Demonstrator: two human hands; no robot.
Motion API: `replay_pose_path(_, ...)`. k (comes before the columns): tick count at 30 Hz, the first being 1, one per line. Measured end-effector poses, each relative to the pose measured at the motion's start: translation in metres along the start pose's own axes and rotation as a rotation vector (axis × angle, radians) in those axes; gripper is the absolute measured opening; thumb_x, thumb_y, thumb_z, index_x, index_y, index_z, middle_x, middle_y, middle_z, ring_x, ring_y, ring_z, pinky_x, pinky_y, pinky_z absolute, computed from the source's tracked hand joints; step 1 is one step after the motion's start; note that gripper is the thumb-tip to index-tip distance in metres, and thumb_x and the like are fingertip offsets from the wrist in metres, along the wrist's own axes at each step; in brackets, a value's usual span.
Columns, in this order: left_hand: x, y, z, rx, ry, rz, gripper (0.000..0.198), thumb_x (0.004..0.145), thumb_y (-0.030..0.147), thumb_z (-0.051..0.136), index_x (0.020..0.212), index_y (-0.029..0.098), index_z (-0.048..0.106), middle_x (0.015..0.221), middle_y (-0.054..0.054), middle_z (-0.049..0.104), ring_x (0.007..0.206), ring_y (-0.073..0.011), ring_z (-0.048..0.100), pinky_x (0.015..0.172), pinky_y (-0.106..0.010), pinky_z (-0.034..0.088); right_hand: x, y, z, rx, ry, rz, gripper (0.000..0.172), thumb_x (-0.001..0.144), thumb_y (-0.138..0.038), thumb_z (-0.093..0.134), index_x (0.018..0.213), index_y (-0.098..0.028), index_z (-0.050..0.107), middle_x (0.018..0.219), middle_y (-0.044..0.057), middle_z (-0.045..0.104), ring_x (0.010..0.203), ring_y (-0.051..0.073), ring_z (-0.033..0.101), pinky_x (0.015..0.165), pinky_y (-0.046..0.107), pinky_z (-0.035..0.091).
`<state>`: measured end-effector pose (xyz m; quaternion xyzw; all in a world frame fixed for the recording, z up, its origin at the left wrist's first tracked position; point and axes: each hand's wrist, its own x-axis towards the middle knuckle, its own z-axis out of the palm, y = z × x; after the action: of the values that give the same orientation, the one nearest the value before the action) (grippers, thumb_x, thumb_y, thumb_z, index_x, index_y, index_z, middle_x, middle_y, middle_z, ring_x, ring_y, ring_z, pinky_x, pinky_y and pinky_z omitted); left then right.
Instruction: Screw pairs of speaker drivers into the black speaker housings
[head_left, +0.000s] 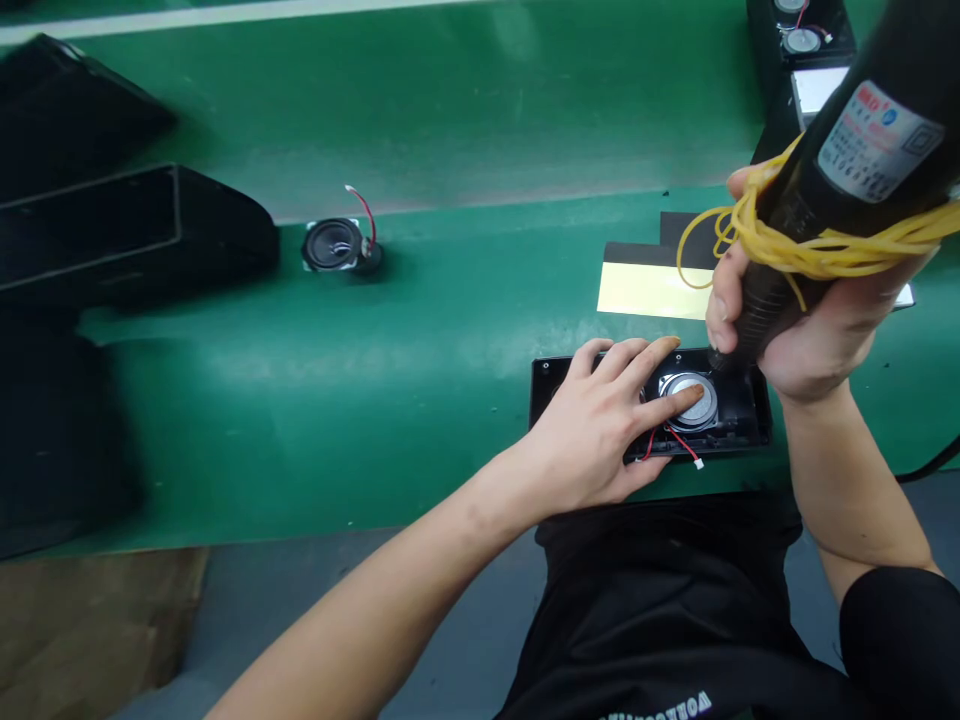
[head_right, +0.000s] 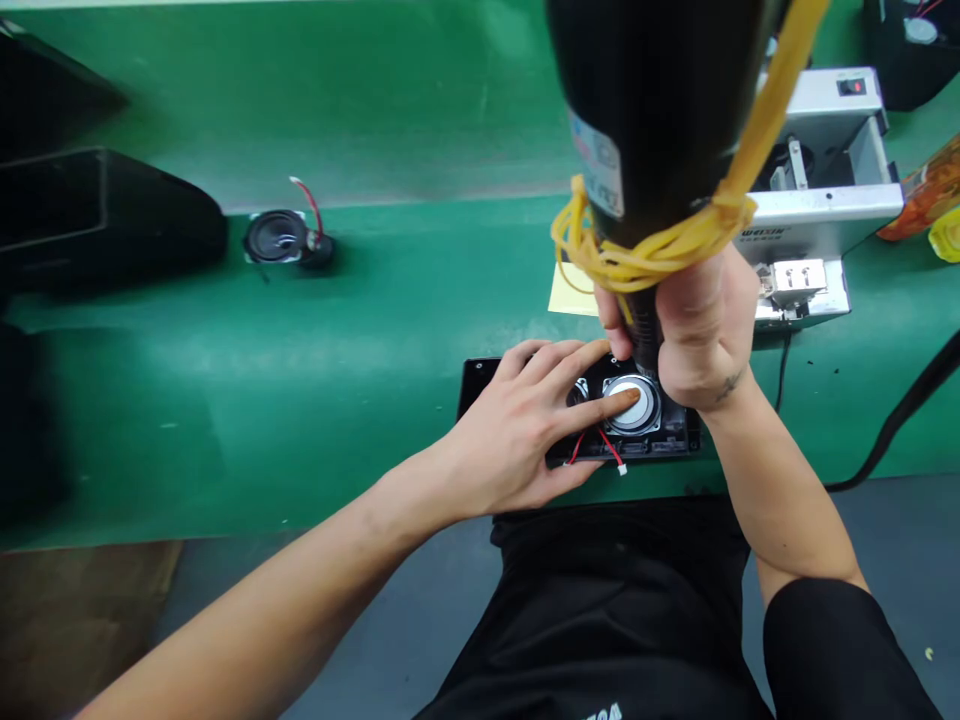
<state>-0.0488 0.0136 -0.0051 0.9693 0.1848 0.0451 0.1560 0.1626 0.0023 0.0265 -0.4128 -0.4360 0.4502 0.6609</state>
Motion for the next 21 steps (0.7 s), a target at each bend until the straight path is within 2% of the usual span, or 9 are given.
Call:
replay_pose_path(4, 0.001, 0.0, -0.001, -0.009, -0.001, -0.002, 0.063, 0.092, 0.042, 0.07, 0.152, 0.03, 0.06, 0.166, -0.02, 0.041, 0.142, -0.0431, 0.046, 0.115, -0.064, 0.034, -0.004, 0.008, -0.001, 0.021, -0.081, -0.017, 0.078, 0.069, -0.096, 0.07, 0.108, -0.028, 0.065, 0.061, -0.002, 0.057, 0.039, 0.018, 0.04, 0.036, 0.033, 0.029)
replay_pose_path(9, 0.002, -0.002, -0.001, -0.006, -0.022, 0.012, 0.063, 0.092, 0.042, 0.068, 0.153, 0.028, 0.059, 0.164, -0.021, 0.042, 0.143, -0.0433, 0.044, 0.115, -0.065, 0.034, -0.007, 0.014, -0.006, 0.057, -0.141, 0.052, 0.082, 0.062, -0.099, 0.069, 0.101, -0.028, 0.062, 0.054, -0.003, 0.052, 0.036, 0.017, 0.036, 0.033, 0.031, 0.025)
replay_pose_path(12, 0.003, -0.002, -0.002, -0.011, -0.035, 0.015, 0.064, 0.092, 0.042, 0.068, 0.154, 0.028, 0.059, 0.163, -0.021, 0.043, 0.143, -0.0437, 0.044, 0.116, -0.066, 0.033, -0.009, 0.016, -0.01, 0.072, -0.167, 0.05, 0.077, 0.067, -0.095, 0.068, 0.101, -0.027, 0.061, 0.055, -0.003, 0.052, 0.037, 0.016, 0.039, 0.034, 0.029, 0.028)
replay_pose_path(15, 0.004, -0.001, -0.004, -0.021, -0.058, 0.008, 0.064, 0.092, 0.041, 0.069, 0.154, 0.027, 0.06, 0.161, -0.021, 0.045, 0.14, -0.0443, 0.045, 0.115, -0.067, 0.033, -0.012, 0.018, -0.014, 0.088, -0.165, 0.075, 0.073, 0.067, -0.091, 0.074, 0.1, -0.026, 0.06, 0.057, -0.004, 0.053, 0.038, 0.015, 0.039, 0.035, 0.029, 0.031)
replay_pose_path(21, 0.005, 0.0, -0.007, -0.023, -0.061, 0.006, 0.067, 0.092, 0.041, 0.071, 0.156, 0.027, 0.058, 0.161, -0.022, 0.045, 0.14, -0.0443, 0.047, 0.116, -0.07, 0.033, -0.015, 0.022, -0.011, 0.069, -0.104, 0.077, 0.077, 0.064, -0.095, 0.074, 0.098, -0.027, 0.061, 0.057, -0.004, 0.05, 0.042, 0.014, 0.041, 0.035, 0.028, 0.036)
